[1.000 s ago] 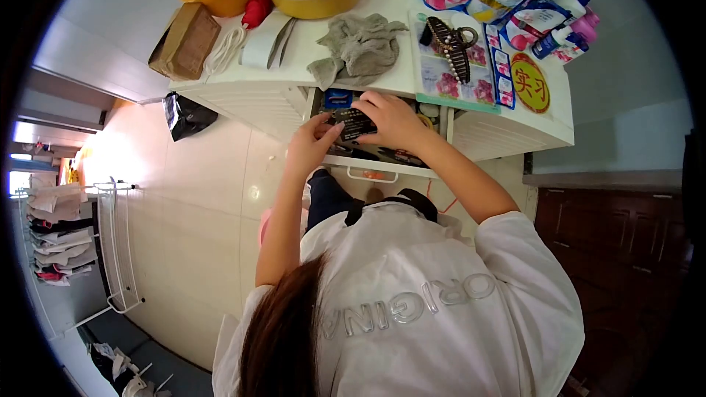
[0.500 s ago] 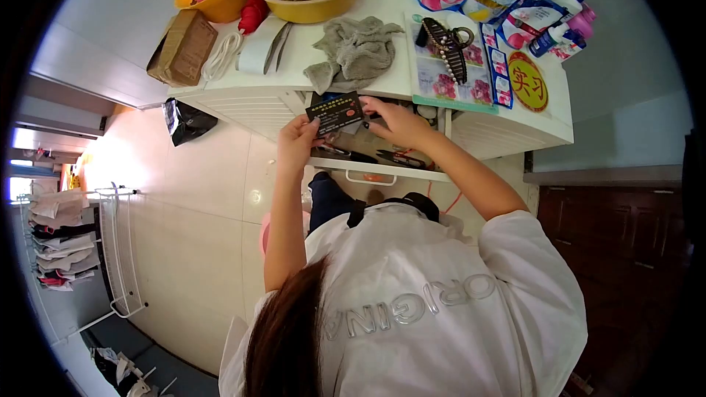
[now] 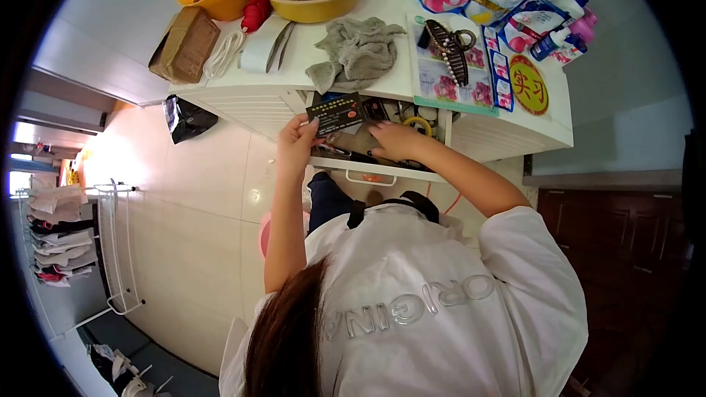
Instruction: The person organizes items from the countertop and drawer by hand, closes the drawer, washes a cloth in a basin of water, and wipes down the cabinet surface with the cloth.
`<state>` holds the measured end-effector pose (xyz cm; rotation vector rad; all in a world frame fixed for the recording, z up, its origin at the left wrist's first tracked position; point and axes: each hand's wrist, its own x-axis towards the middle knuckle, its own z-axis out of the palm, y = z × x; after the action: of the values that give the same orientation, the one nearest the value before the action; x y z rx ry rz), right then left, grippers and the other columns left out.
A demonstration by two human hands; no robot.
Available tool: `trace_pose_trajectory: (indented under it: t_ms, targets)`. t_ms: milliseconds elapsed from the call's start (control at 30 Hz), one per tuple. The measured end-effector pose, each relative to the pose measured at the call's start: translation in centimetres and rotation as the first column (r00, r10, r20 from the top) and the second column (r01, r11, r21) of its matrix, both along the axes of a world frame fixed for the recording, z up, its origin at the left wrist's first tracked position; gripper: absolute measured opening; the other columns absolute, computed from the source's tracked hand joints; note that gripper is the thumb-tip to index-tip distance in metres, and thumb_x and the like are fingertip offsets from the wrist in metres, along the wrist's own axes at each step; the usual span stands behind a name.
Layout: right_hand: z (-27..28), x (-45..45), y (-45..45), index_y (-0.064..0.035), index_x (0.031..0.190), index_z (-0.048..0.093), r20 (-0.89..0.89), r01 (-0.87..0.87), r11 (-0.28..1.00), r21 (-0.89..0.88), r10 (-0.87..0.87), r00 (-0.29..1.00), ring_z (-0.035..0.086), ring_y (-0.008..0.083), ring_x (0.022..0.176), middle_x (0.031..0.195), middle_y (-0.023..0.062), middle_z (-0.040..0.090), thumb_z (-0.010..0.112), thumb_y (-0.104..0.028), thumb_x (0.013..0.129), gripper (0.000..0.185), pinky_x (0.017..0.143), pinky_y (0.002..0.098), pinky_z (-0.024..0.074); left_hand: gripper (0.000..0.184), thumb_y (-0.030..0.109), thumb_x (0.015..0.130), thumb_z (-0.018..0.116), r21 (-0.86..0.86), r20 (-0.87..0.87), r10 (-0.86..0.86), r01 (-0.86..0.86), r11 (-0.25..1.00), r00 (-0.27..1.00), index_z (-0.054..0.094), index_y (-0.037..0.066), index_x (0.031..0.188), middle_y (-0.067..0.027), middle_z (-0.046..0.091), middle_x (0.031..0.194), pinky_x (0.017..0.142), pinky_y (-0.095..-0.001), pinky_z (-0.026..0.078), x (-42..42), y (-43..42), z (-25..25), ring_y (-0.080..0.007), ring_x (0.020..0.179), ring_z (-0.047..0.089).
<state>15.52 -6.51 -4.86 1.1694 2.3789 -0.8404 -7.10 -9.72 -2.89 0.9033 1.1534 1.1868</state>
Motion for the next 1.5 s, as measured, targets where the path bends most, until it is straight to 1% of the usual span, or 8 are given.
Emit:
trace_pose_trajectory:
  t_ms: [67, 167, 267, 367, 767, 867, 1167, 1500]
  targets:
    - [0.6, 0.2, 0.5, 0.0013, 0.135, 0.023, -0.011, 0.032, 0.994, -0.108, -0.033, 0.999, 0.027, 0.0331, 0.129, 0.141, 0.0209, 0.024, 0.064, -0.035, 0.076, 0.08, 0.104, 0.0388, 0.0281, 0.02, 0.011, 0.088, 0.054, -0.002, -0.016, -0.001, 0.001, 1.0, 1.0, 0.054, -0.001, 0.103, -0.005, 0.065, 0.079, 0.06, -0.0183, 0.049, 0.1, -0.1, 0.3, -0.0079, 0.068, 0.061]
    - [0.4, 0.5, 0.5, -0.0003, 0.137, 0.016, -0.029, -0.027, 0.95, 0.312, 0.038, 0.999, 0.026, 0.0343, 0.129, 0.142, 0.0207, 0.021, 0.07, -0.029, 0.07, 0.091, 0.104, 0.0383, 0.0284, 0.019, 0.01, 0.088, 0.053, 0.01, 0.01, -0.01, 0.01, 1.0, 1.0, 0.054, -0.001, 0.103, -0.0054, 0.065, 0.08, 0.06, -0.0181, 0.049, 0.1, -0.3, 0.6, -0.0081, 0.068, 0.061]
    - [-0.2, 0.5, 1.0, -0.0029, 0.14, 0.006, -0.057, -0.001, 0.929, 0.37, 0.023, 0.998, 0.024, 0.0352, 0.129, 0.144, 0.0195, 0.015, 0.073, -0.029, 0.067, 0.102, 0.105, 0.0395, 0.0268, 0.019, 0.01, 0.088, 0.052, 0.012, 0.021, -0.021, 0.021, 1.0, 1.0, 0.054, -0.002, 0.103, -0.0057, 0.065, 0.081, 0.06, -0.0182, 0.049, 0.2, -0.3, 0.7, -0.0083, 0.068, 0.061]
    - [-1.3, 0.5, 1.3, 0.0011, 0.137, 0.013, -0.088, 0.021, 0.9, 0.435, 0.019, 0.996, 0.033, 0.0374, 0.124, 0.14, 0.0211, 0.024, 0.077, -0.033, 0.059, 0.106, 0.101, 0.0403, 0.0323, 0.019, 0.01, 0.088, 0.052, 0.018, -0.002, -0.015, 0.015, 1.0, 1.0, 0.054, -0.002, 0.103, -0.0055, 0.065, 0.08, 0.061, -0.0187, 0.049, 0.1, -0.3, 0.7, -0.0084, 0.068, 0.061]
    - [-0.8, 1.1, 1.1, -0.001, 0.128, 0.031, -0.22, 0.192, 0.93, 0.314, -0.125, 0.967, 0.046, 0.0382, 0.111, 0.128, 0.0206, 0.032, 0.079, -0.029, 0.055, 0.092, 0.091, 0.0398, 0.042, 0.019, 0.01, 0.088, 0.053, 0.043, 0.028, -0.032, 0.031, 0.999, 0.999, 0.055, -0.002, 0.102, -0.0048, 0.065, 0.081, 0.062, -0.0188, 0.05, -0.1, -0.4, 0.3, -0.0068, 0.069, 0.06]
    - [-2.2, 1.5, 1.2, 0.0029, 0.124, 0.034, -0.177, 0.175, 0.862, 0.476, -0.102, 0.979, 0.042, 0.0379, 0.114, 0.128, 0.0209, 0.033, 0.08, -0.033, 0.052, 0.093, 0.094, 0.0403, 0.0398, 0.018, 0.01, 0.088, 0.053, 0.041, 0.038, -0.03, 0.028, 0.999, 0.999, 0.055, -0.002, 0.102, -0.0047, 0.065, 0.081, 0.063, -0.0188, 0.05, -0.1, -0.5, 0.5, -0.0066, 0.069, 0.06]
    - [-0.5, 0.1, 2.0, 0.0064, 0.122, 0.032, 0.109, 0.029, 0.926, 0.376, -0.076, 0.991, 0.037, 0.0378, 0.12, 0.131, 0.0246, 0.03, 0.08, -0.04, 0.053, 0.096, 0.098, 0.0394, 0.0349, 0.017, 0.009, 0.089, 0.052, 0.053, 0.028, -0.043, 0.041, 0.998, 0.999, 0.055, -0.002, 0.101, -0.0046, 0.065, 0.081, 0.062, -0.0179, 0.048, 0.0, -0.4, 0.3, -0.0067, 0.069, 0.06]
    - [-0.9, 0.1, 2.0, 0.0043, 0.121, 0.028, 0.023, 0.196, 0.927, 0.319, -0.214, 0.977, 0.041, 0.0372, 0.117, 0.124, 0.0263, 0.039, 0.081, -0.039, 0.05, 0.099, 0.096, 0.0384, 0.0367, 0.017, 0.01, 0.089, 0.052, 0.061, 0.043, -0.034, 0.032, 0.998, 0.998, 0.056, -0.001, 0.101, -0.0046, 0.065, 0.081, 0.062, -0.0179, 0.048, 0.1, -0.5, 0.4, -0.0061, 0.069, 0.059]
